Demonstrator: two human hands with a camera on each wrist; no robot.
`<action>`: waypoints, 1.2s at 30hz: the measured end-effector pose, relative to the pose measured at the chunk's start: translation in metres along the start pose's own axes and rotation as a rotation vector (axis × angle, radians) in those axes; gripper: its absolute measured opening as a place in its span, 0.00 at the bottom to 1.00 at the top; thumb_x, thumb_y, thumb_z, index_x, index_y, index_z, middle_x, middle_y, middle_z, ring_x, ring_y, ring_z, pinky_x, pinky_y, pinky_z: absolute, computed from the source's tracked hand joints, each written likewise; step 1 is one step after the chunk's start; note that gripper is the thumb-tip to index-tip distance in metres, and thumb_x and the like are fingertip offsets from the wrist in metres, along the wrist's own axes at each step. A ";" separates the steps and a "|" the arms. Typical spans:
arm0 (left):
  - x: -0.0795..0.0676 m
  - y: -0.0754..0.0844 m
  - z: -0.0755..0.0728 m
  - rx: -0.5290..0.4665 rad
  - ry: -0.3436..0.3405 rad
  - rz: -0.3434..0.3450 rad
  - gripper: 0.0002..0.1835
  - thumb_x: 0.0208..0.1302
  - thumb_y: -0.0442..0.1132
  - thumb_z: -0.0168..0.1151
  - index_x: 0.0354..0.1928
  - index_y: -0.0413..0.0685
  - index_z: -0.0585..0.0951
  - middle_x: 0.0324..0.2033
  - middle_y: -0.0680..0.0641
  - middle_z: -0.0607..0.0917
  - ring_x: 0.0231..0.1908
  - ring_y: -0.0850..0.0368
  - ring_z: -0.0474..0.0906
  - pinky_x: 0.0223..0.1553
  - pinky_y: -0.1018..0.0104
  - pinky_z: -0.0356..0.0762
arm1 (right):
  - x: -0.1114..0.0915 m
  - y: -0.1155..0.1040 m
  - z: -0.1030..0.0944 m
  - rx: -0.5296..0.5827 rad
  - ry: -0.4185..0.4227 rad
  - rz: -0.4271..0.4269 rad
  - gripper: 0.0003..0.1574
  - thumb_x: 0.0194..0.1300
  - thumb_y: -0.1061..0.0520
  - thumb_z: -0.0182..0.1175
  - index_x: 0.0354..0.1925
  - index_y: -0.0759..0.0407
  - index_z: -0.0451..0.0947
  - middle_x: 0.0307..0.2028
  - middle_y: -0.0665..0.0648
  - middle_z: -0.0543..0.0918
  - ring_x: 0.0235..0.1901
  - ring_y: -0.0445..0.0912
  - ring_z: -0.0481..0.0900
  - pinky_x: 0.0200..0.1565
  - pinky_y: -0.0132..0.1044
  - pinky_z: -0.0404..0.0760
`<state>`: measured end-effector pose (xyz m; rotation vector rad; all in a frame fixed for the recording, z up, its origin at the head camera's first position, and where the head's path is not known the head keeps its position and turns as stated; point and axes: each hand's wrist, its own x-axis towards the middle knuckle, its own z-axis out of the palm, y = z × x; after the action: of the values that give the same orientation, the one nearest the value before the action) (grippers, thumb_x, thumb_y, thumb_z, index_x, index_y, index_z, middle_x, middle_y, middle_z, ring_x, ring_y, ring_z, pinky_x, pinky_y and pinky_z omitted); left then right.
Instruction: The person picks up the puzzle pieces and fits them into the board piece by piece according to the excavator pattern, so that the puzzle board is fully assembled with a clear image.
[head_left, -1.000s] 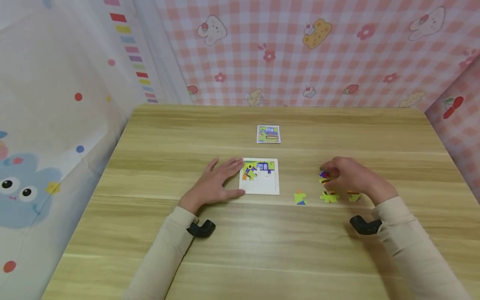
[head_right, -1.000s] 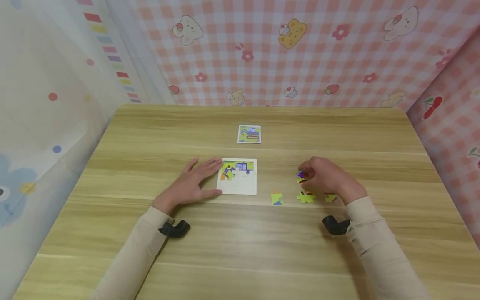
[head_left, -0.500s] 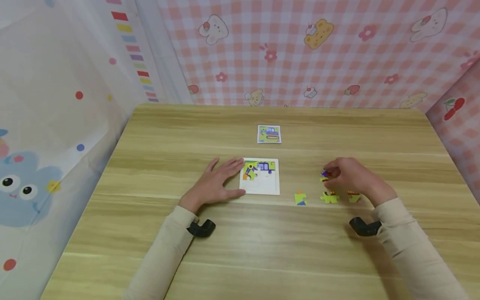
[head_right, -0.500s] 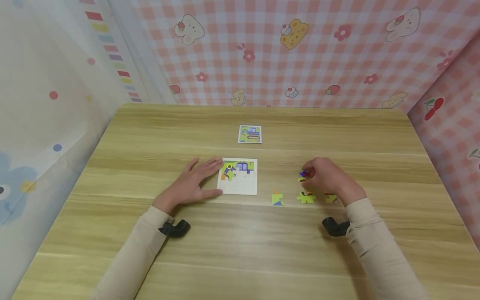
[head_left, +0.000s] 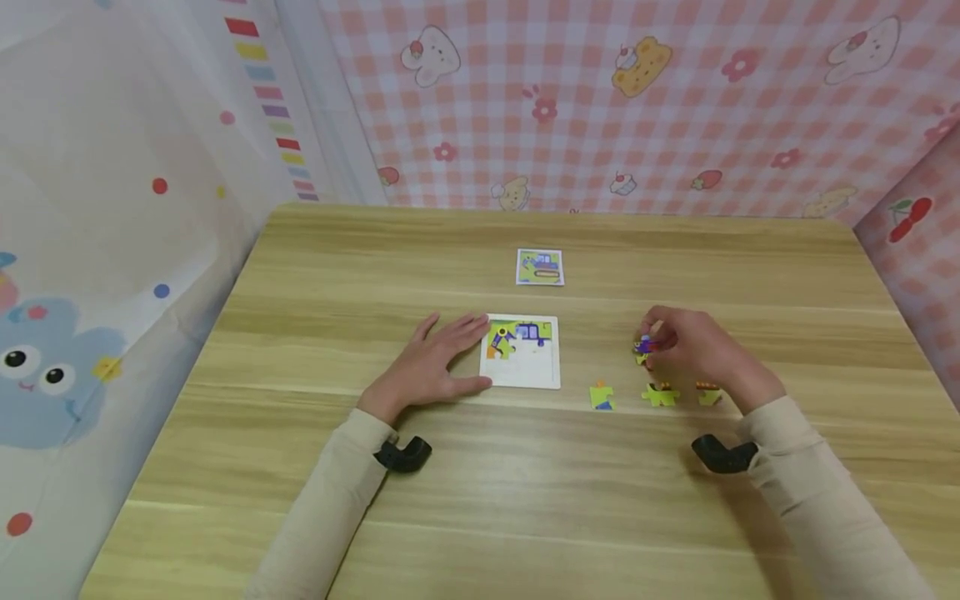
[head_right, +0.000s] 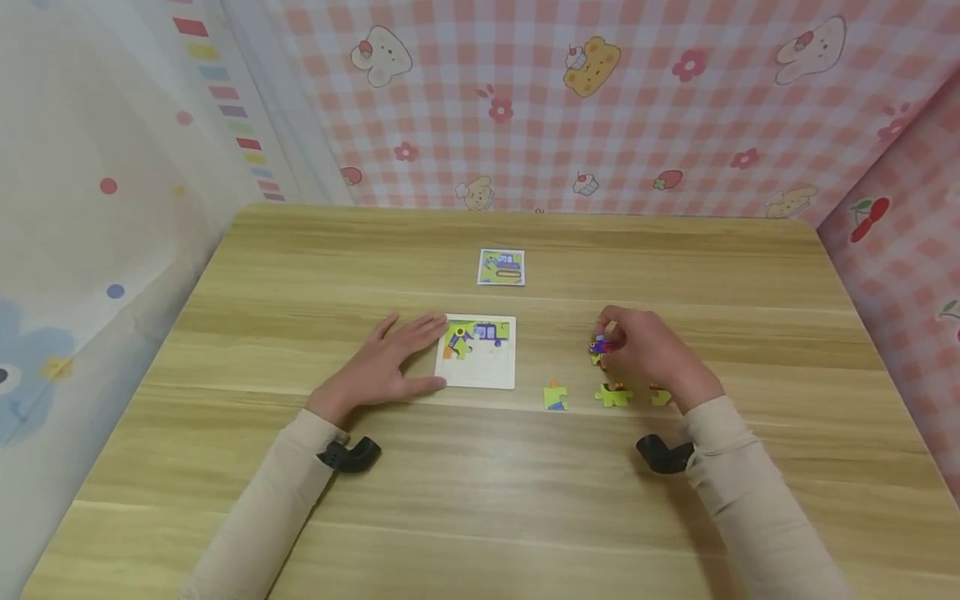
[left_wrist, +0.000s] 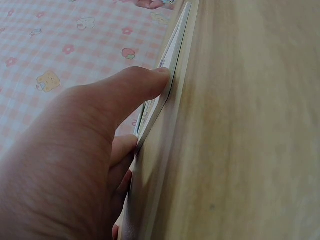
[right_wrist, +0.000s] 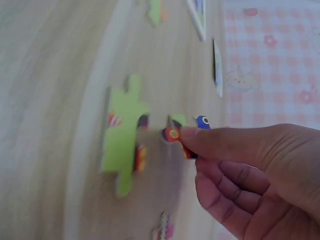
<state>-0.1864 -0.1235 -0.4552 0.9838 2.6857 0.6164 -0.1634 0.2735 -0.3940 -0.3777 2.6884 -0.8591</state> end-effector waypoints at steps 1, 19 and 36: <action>0.000 0.000 0.000 0.000 0.000 0.000 0.50 0.65 0.70 0.58 0.82 0.55 0.57 0.81 0.53 0.55 0.80 0.53 0.48 0.79 0.45 0.28 | 0.001 -0.003 0.000 0.005 0.015 -0.016 0.14 0.64 0.67 0.71 0.46 0.63 0.78 0.39 0.61 0.88 0.38 0.52 0.85 0.44 0.50 0.84; 0.000 -0.003 0.003 0.018 -0.014 -0.004 0.50 0.65 0.72 0.56 0.82 0.57 0.55 0.81 0.55 0.54 0.80 0.55 0.46 0.78 0.46 0.26 | 0.059 -0.072 0.053 0.383 0.071 0.063 0.10 0.69 0.60 0.69 0.45 0.66 0.87 0.37 0.60 0.91 0.36 0.51 0.89 0.38 0.36 0.86; -0.001 -0.002 0.000 0.003 -0.005 -0.005 0.50 0.66 0.71 0.57 0.82 0.56 0.55 0.81 0.55 0.55 0.80 0.56 0.47 0.79 0.48 0.26 | 0.073 -0.091 0.090 0.381 0.087 0.090 0.07 0.67 0.62 0.70 0.38 0.68 0.88 0.32 0.59 0.90 0.27 0.44 0.85 0.33 0.34 0.85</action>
<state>-0.1874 -0.1255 -0.4558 0.9783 2.6849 0.6081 -0.1848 0.1311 -0.4240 -0.1340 2.5137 -1.3524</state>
